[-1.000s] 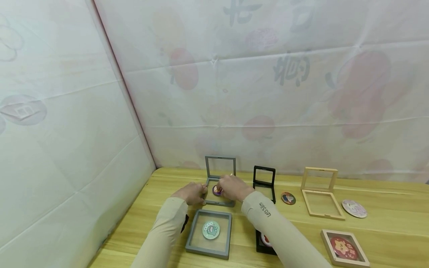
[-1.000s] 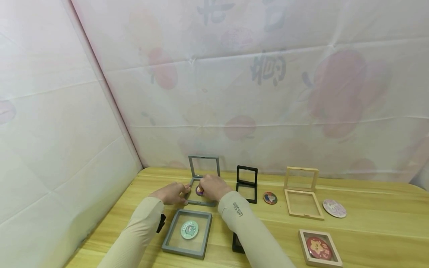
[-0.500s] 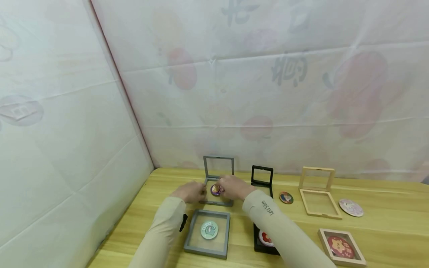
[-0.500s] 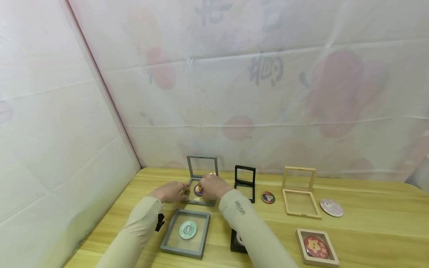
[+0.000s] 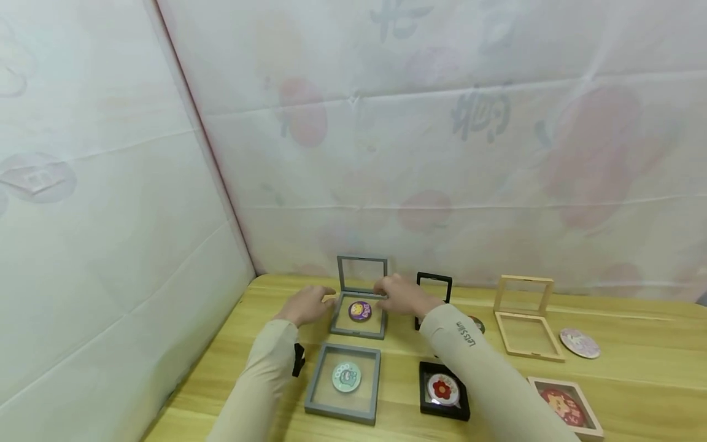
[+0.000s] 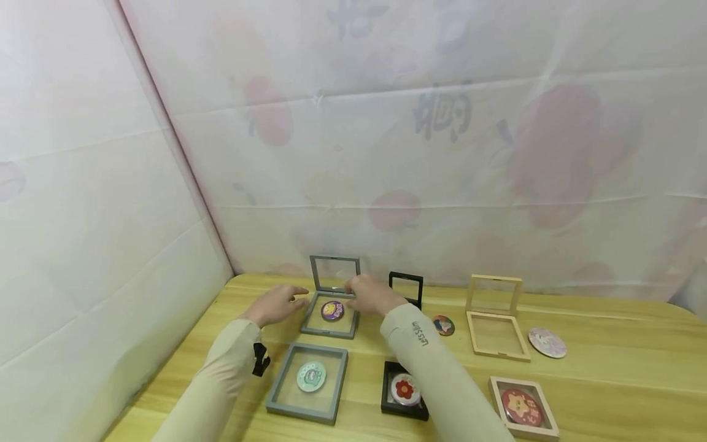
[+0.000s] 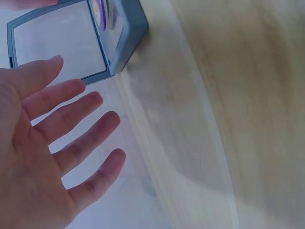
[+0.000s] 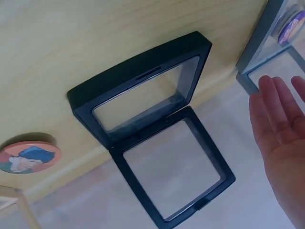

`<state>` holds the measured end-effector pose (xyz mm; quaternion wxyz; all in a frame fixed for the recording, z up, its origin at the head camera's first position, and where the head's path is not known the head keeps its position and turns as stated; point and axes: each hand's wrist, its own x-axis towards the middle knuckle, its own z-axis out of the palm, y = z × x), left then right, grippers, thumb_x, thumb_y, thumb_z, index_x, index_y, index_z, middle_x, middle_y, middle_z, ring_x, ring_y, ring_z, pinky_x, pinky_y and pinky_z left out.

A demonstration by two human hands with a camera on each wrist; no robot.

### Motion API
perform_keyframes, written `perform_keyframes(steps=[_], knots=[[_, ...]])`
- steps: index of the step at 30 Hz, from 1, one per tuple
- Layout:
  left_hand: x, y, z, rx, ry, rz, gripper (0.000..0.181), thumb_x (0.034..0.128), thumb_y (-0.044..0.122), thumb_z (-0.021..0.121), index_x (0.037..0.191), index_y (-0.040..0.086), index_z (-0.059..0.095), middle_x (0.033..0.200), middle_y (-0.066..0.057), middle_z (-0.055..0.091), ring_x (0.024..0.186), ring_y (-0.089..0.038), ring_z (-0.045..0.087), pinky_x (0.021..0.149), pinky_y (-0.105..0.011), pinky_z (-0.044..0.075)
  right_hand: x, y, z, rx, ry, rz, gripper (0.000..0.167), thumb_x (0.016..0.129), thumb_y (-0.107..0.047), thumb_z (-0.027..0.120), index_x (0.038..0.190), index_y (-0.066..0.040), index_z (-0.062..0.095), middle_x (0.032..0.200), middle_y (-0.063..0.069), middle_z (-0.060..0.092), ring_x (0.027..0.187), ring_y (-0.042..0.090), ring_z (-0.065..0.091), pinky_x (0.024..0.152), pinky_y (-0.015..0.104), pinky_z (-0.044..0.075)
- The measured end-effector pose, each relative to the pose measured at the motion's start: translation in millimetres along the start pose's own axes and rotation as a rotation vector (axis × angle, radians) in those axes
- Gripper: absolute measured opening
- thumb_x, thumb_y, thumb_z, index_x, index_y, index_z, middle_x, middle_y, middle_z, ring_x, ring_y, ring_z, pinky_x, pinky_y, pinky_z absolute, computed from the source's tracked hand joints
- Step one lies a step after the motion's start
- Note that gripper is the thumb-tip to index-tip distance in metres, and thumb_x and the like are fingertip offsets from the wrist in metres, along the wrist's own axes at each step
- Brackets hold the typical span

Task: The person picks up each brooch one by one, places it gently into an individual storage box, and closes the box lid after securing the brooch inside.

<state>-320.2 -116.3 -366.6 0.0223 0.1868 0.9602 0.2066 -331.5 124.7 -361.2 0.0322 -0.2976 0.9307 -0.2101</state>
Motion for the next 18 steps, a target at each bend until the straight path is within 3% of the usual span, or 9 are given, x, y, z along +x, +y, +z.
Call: perform_keyframes(steps=[8, 14, 18], knots=[[7.3, 5.0, -3.7, -0.089, 0.057, -0.045, 0.048, 0.1050, 0.020, 0.056, 0.145, -0.006, 0.049, 0.146, -0.023, 0.052, 0.128, -0.041, 0.054, 0.104, -0.057, 0.043, -5.3, 7, -8, 0.096, 0.067, 0.085, 0.024, 0.095, -0.006, 0.068, 0.114, 0.009, 0.068, 0.107, 0.020, 0.070, 0.102, 0.035, 0.067, 0.086, 0.044, 0.056], [9.0, 6.2, -3.1, -0.100, 0.040, -0.076, 0.053, 0.1058, 0.021, 0.055, 0.148, -0.007, 0.043, 0.150, -0.023, 0.047, 0.131, -0.041, 0.052, 0.106, -0.057, 0.041, -6.0, 7, -10, 0.144, 0.083, 0.131, 0.029, 0.096, -0.008, 0.068, 0.118, 0.010, 0.067, 0.108, 0.019, 0.071, 0.102, 0.033, 0.068, 0.087, 0.043, 0.056], [11.7, 5.8, -2.1, -0.096, 0.039, -0.081, 0.052, 0.1060, 0.022, 0.054, 0.148, -0.007, 0.043, 0.151, -0.022, 0.046, 0.134, -0.042, 0.048, 0.108, -0.057, 0.039, -4.5, 7, -11, 0.117, 0.089, 0.125, 0.024, 0.096, -0.009, 0.068, 0.114, 0.008, 0.068, 0.105, 0.016, 0.072, 0.100, 0.031, 0.068, 0.086, 0.042, 0.056]])
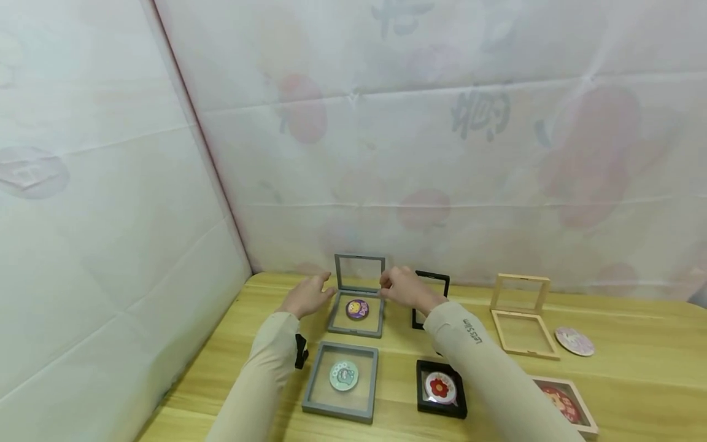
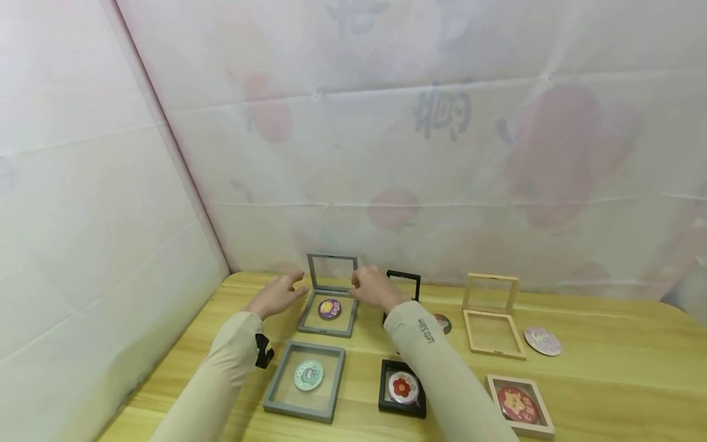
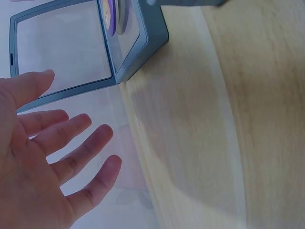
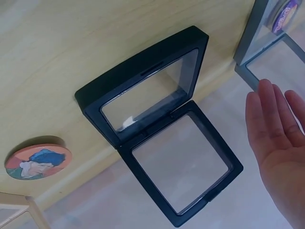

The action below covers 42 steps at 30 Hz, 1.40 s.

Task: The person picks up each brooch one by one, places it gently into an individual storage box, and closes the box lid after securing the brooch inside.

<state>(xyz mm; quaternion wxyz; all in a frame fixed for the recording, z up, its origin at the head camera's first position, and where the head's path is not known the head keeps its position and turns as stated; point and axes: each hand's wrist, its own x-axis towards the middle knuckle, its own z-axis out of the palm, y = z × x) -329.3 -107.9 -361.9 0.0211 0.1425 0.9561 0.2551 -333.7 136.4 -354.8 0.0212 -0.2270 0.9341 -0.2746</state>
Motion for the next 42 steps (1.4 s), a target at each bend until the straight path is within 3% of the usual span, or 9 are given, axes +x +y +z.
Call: perform_keyframes(steps=[5, 9, 15, 21, 24, 33, 42], knots=[[0.6, 1.7, -1.1, -0.002, -0.004, 0.002, 0.052, 0.1061, 0.022, 0.054, 0.148, -0.007, 0.043, 0.150, -0.022, 0.047, 0.129, -0.041, 0.053, 0.106, -0.056, 0.042, 0.1, -1, 0, -0.009, 0.021, 0.022, 0.015, 0.097, -0.007, 0.067, 0.106, 0.005, 0.071, 0.098, 0.012, 0.072, 0.091, 0.028, 0.069, 0.079, 0.040, 0.057], [1.9, 2.8, -4.4, -0.014, -0.021, 0.017, 0.053, 0.1061, 0.020, 0.054, 0.149, -0.009, 0.041, 0.150, -0.024, 0.046, 0.127, -0.042, 0.055, 0.104, -0.055, 0.044, -0.4, -2, -1, -0.018, 0.050, 0.045, 0.017, 0.098, -0.009, 0.064, 0.106, 0.005, 0.072, 0.099, 0.014, 0.070, 0.091, 0.028, 0.068, 0.078, 0.041, 0.057], [3.7, 4.0, -14.3, -0.025, -0.018, 0.015, 0.055, 0.1059, 0.020, 0.054, 0.148, -0.012, 0.040, 0.150, -0.026, 0.045, 0.133, -0.044, 0.049, 0.108, -0.057, 0.039, 0.2, -3, -3, -0.011, 0.061, 0.054, 0.027, 0.099, -0.009, 0.065, 0.114, 0.013, 0.066, 0.106, 0.024, 0.069, 0.088, 0.030, 0.069, 0.081, 0.045, 0.057], [4.0, 4.3, -15.8, -0.027, -0.034, 0.005, 0.055, 0.1061, 0.022, 0.053, 0.148, -0.012, 0.039, 0.148, -0.027, 0.047, 0.135, -0.044, 0.046, 0.110, -0.058, 0.036, -0.5, -2, -4, 0.018, 0.015, 0.095, 0.045, 0.100, -0.012, 0.064, 0.133, 0.017, 0.053, 0.121, 0.032, 0.064, 0.110, 0.041, 0.066, 0.090, 0.047, 0.056], [5.6, 4.9, -15.2, -0.028, -0.025, 0.004, 0.055, 0.1060, 0.021, 0.053, 0.148, -0.011, 0.039, 0.148, -0.027, 0.048, 0.134, -0.044, 0.047, 0.110, -0.058, 0.036, 0.2, -2, -5, 0.042, 0.007, 0.106, 0.051, 0.101, -0.013, 0.063, 0.137, 0.018, 0.048, 0.126, 0.034, 0.061, 0.113, 0.042, 0.064, 0.091, 0.048, 0.055], [13.5, 7.2, -8.8, -0.064, -0.024, -0.011, 0.062, 0.1065, 0.024, 0.052, 0.153, -0.010, 0.030, 0.149, -0.026, 0.047, 0.135, -0.044, 0.047, 0.110, -0.057, 0.036, 1.7, -7, -9, 0.078, 0.017, 0.143, 0.063, 0.101, -0.015, 0.061, 0.145, 0.022, 0.033, 0.129, 0.036, 0.058, 0.095, 0.036, 0.070, 0.086, 0.044, 0.056], [14.8, 9.3, -7.7, -0.111, -0.028, -0.031, 0.067, 0.1074, 0.025, 0.051, 0.156, -0.009, 0.020, 0.151, -0.026, 0.044, 0.136, -0.044, 0.046, 0.111, -0.058, 0.035, 1.9, -9, -9, 0.097, 0.023, 0.171, 0.067, 0.103, -0.016, 0.059, 0.150, 0.018, 0.025, 0.141, 0.037, 0.047, 0.131, 0.048, 0.048, 0.103, 0.054, 0.045]])
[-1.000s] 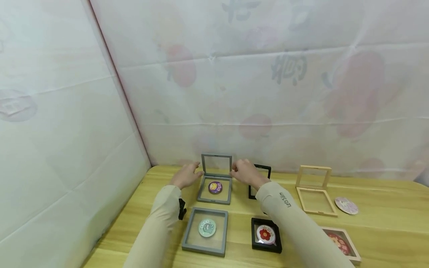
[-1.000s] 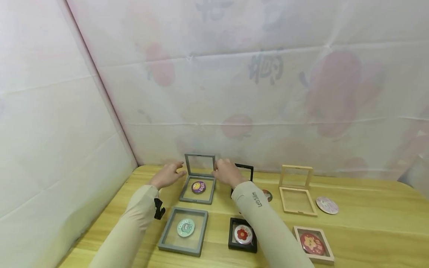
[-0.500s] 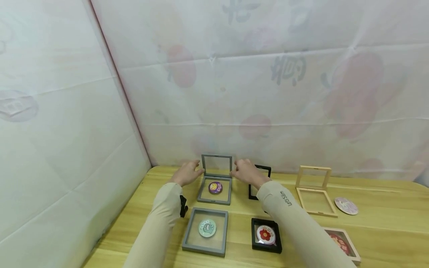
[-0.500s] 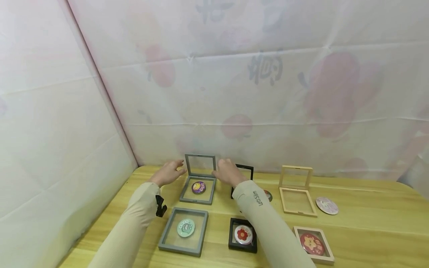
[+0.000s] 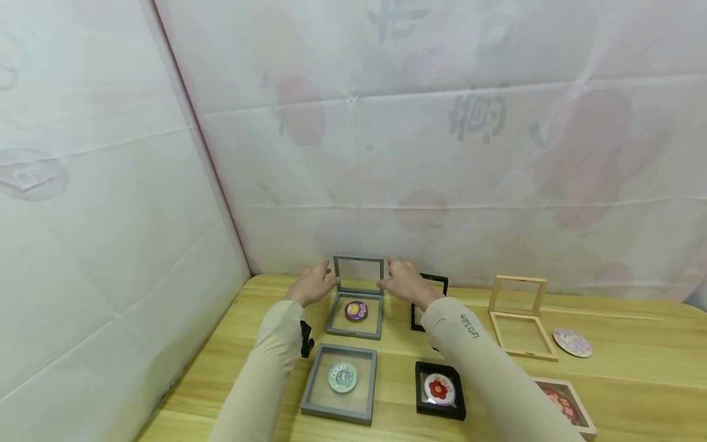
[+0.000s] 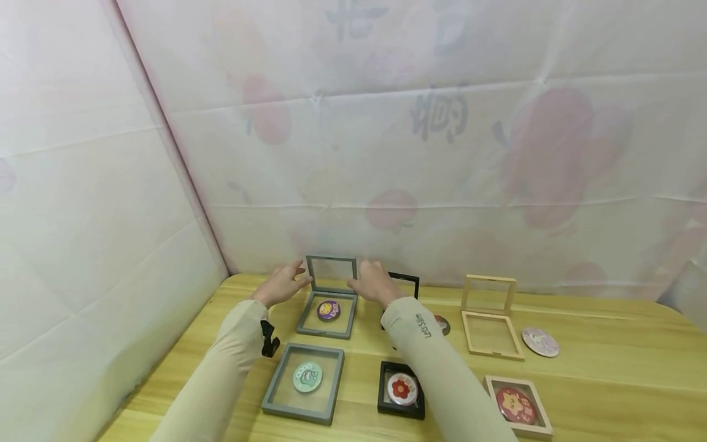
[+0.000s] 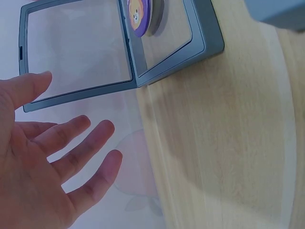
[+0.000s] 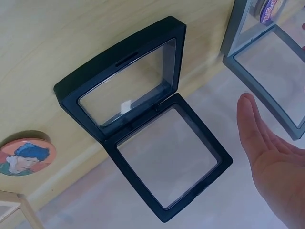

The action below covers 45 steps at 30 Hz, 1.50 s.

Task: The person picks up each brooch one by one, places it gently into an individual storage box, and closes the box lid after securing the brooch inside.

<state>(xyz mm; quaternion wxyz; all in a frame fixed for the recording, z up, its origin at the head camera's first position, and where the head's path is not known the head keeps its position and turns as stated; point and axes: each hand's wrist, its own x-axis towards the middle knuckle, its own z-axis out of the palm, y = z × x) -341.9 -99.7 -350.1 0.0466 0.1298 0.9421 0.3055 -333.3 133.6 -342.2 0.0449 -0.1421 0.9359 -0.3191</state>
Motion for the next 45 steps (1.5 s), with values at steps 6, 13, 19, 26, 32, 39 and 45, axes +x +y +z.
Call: perform_keyframes(steps=[6, 13, 19, 26, 32, 39, 45], knots=[[-1.2, 2.9, -5.2, -0.031, -0.004, 0.015, 0.067, 0.1076, 0.022, 0.051, 0.156, -0.010, 0.019, 0.151, -0.028, 0.042, 0.135, -0.044, 0.046, 0.110, -0.056, 0.037, 1.5, -3, 1, -0.006, 0.015, -0.014, 0.070, 0.101, -0.017, 0.061, 0.151, 0.016, 0.025, 0.142, 0.036, 0.047, 0.132, 0.048, 0.047, 0.105, 0.055, 0.043], [-0.4, 5.8, -5.6, -0.055, -0.021, 0.026, 0.066, 0.1083, 0.023, 0.050, 0.159, -0.005, 0.017, 0.153, -0.025, 0.042, 0.135, -0.042, 0.047, 0.111, -0.054, 0.037, 2.6, -7, 2, -0.007, 0.036, -0.022, 0.070, 0.100, -0.017, 0.063, 0.150, 0.017, 0.027, 0.138, 0.035, 0.051, 0.128, 0.046, 0.051, 0.103, 0.053, 0.046], [-1.1, 5.8, -5.2, -0.081, -0.015, 0.041, 0.065, 0.1083, 0.023, 0.050, 0.158, -0.005, 0.019, 0.154, -0.023, 0.041, 0.135, -0.041, 0.047, 0.111, -0.054, 0.037, 1.4, -5, 2, 0.039, 0.051, -0.012, 0.066, 0.102, -0.017, 0.062, 0.150, 0.013, 0.028, 0.139, 0.034, 0.051, 0.128, 0.046, 0.052, 0.102, 0.055, 0.046], [0.5, 2.4, -5.0, -0.097, 0.028, 0.066, 0.062, 0.1082, 0.023, 0.051, 0.156, -0.007, 0.025, 0.154, -0.026, 0.040, 0.133, -0.043, 0.049, 0.110, -0.053, 0.038, 2.8, -4, 3, 0.050, 0.062, -0.049, 0.055, 0.103, -0.014, 0.059, 0.145, 0.013, 0.036, 0.132, 0.032, 0.056, 0.119, 0.043, 0.059, 0.095, 0.051, 0.052], [0.9, 1.0, -3.8, -0.129, 0.067, 0.085, 0.042, 0.1096, 0.026, 0.048, 0.134, -0.007, 0.056, 0.128, -0.024, 0.063, 0.120, -0.039, 0.059, 0.099, -0.051, 0.048, 3.4, -2, 5, 0.033, 0.094, -0.115, 0.027, 0.108, -0.011, 0.047, 0.120, 0.011, 0.056, 0.097, 0.020, 0.062, 0.081, 0.026, 0.059, 0.073, 0.041, 0.051], [-1.3, -2.2, -3.1, -0.158, 0.061, 0.106, 0.030, 0.1099, 0.021, 0.047, 0.092, -0.001, 0.058, 0.088, -0.018, 0.061, 0.098, -0.040, 0.063, 0.072, -0.040, 0.049, 3.3, 4, 7, 0.050, 0.078, -0.160, 0.028, 0.110, -0.014, 0.043, 0.098, 0.001, 0.062, 0.072, 0.006, 0.048, 0.060, 0.016, 0.040, 0.060, 0.033, 0.039], [-2.8, -8.4, -5.3, -0.180, 0.033, 0.147, 0.030, 0.1095, 0.019, 0.047, 0.102, -0.006, 0.063, 0.102, -0.025, 0.065, 0.101, -0.042, 0.062, 0.080, -0.044, 0.052, 2.2, 9, 7, 0.092, 0.011, -0.162, 0.032, 0.111, -0.022, 0.044, 0.088, -0.004, 0.058, 0.073, 0.007, 0.050, 0.061, 0.016, 0.040, 0.058, 0.031, 0.037]])
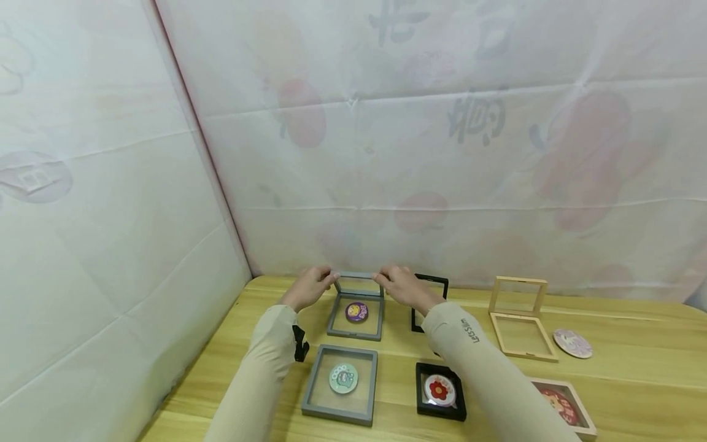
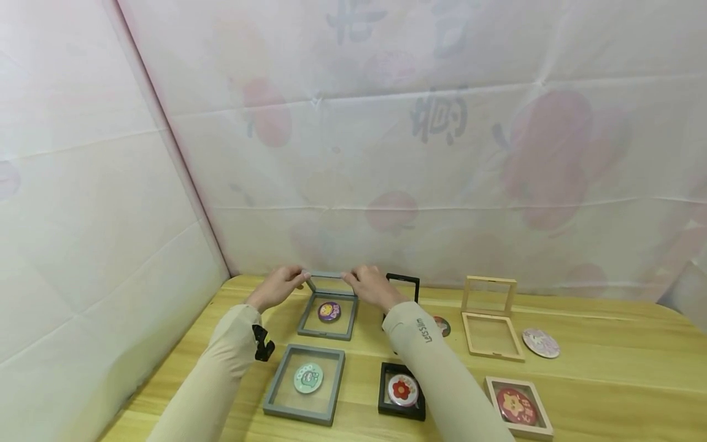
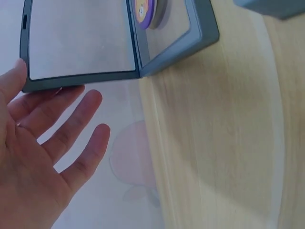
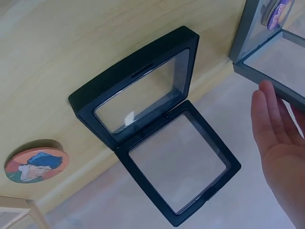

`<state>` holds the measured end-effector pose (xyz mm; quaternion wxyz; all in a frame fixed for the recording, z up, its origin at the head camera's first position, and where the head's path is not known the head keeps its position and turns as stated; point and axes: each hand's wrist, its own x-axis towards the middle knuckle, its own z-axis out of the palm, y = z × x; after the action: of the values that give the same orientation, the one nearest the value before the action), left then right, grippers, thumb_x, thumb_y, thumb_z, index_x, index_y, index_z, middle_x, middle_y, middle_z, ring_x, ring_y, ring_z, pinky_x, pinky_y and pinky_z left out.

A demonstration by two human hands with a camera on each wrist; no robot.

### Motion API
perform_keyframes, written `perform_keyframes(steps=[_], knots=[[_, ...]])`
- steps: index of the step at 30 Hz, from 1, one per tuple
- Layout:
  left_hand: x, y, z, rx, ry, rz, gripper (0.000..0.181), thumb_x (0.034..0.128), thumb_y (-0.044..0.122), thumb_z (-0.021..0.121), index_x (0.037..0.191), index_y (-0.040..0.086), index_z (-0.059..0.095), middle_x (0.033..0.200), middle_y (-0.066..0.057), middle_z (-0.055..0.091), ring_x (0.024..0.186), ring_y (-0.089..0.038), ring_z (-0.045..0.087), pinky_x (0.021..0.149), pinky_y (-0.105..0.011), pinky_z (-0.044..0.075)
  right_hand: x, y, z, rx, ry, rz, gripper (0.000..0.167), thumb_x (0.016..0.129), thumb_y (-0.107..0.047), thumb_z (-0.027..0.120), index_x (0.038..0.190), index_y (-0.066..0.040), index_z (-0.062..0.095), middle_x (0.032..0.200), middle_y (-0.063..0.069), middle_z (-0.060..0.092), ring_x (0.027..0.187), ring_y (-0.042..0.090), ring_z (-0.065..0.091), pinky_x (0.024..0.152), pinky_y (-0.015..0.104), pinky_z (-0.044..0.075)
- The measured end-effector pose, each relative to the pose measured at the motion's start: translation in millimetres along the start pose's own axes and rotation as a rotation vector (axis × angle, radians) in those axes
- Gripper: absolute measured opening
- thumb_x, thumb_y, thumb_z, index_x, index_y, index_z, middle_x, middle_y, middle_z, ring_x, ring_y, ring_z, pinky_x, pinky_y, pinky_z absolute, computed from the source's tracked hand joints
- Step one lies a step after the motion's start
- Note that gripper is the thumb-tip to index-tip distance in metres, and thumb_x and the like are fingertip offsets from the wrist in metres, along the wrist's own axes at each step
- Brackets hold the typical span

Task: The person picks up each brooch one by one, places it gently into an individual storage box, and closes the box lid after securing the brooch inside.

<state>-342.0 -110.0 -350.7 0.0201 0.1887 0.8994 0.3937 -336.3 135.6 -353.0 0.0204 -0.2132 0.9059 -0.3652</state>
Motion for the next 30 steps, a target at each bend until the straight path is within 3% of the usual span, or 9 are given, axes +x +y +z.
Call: perform_keyframes(steps=[5, 8, 10, 12, 16, 21, 30], knots=[[-3.0, -5.0, -3.3, 0.000, -0.035, 0.047, 0.029, 0.1088, 0.017, 0.049, 0.107, -0.006, 0.066, 0.098, -0.022, 0.063, 0.091, -0.037, 0.058, 0.076, -0.040, 0.048, -0.3, 5, 2, 0.048, -0.076, 0.015, 0.041, 0.110, -0.027, 0.044, 0.074, -0.009, 0.050, 0.061, 0.000, 0.037, 0.054, 0.014, 0.029, 0.056, 0.031, 0.032], [-5.1, -7.8, -4.1, -0.006, -0.049, 0.079, 0.027, 0.1079, 0.016, 0.051, 0.109, -0.006, 0.068, 0.095, -0.018, 0.064, 0.089, -0.037, 0.058, 0.075, -0.038, 0.047, -1.1, 6, 2, 0.036, -0.107, 0.014, 0.042, 0.110, -0.029, 0.045, 0.078, -0.005, 0.060, 0.061, 0.001, 0.039, 0.055, 0.014, 0.033, 0.059, 0.031, 0.037], [-6.4, -10.1, -4.2, -0.009, -0.057, 0.092, 0.027, 0.1075, 0.016, 0.052, 0.111, -0.006, 0.068, 0.096, -0.015, 0.065, 0.091, -0.036, 0.059, 0.077, -0.039, 0.049, -2.3, 5, 1, 0.025, -0.127, 0.023, 0.045, 0.110, -0.032, 0.045, 0.093, 0.003, 0.068, 0.071, 0.006, 0.054, 0.063, 0.018, 0.046, 0.064, 0.034, 0.043], [-8.2, -11.9, -4.4, -0.007, -0.067, 0.101, 0.027, 0.1070, 0.016, 0.054, 0.114, -0.006, 0.068, 0.099, -0.014, 0.067, 0.093, -0.037, 0.061, 0.079, -0.040, 0.051, -4.1, 3, 0, 0.014, -0.149, 0.042, 0.049, 0.109, -0.036, 0.046, 0.114, 0.008, 0.068, 0.092, 0.013, 0.066, 0.081, 0.024, 0.060, 0.076, 0.039, 0.050], [-13.2, -15.6, -4.0, -0.012, -0.088, 0.064, 0.029, 0.1057, 0.016, 0.056, 0.121, -0.006, 0.067, 0.113, -0.016, 0.068, 0.099, -0.038, 0.063, 0.084, -0.047, 0.053, -6.6, 3, 2, -0.014, -0.199, 0.098, 0.059, 0.106, -0.044, 0.049, 0.129, 0.009, 0.059, 0.123, 0.020, 0.064, 0.111, 0.034, 0.062, 0.093, 0.050, 0.051], [-16.9, -20.0, -3.9, 0.020, -0.110, 0.046, 0.031, 0.1046, 0.016, 0.058, 0.126, -0.004, 0.066, 0.128, -0.020, 0.063, 0.102, -0.035, 0.064, 0.086, -0.046, 0.054, -6.8, 5, 4, -0.050, -0.231, 0.141, 0.062, 0.102, -0.052, 0.053, 0.130, 0.004, 0.055, 0.125, 0.018, 0.060, 0.115, 0.033, 0.058, 0.095, 0.051, 0.049], [-18.8, -23.0, -7.2, 0.047, -0.153, 0.057, 0.033, 0.1013, 0.020, 0.065, 0.125, -0.003, 0.067, 0.130, -0.018, 0.064, 0.112, -0.034, 0.062, 0.095, -0.049, 0.051, -5.8, 8, 5, -0.109, -0.247, 0.121, 0.076, 0.099, -0.056, 0.055, 0.138, 0.008, 0.052, 0.138, 0.024, 0.055, 0.127, 0.039, 0.053, 0.104, 0.055, 0.044]])
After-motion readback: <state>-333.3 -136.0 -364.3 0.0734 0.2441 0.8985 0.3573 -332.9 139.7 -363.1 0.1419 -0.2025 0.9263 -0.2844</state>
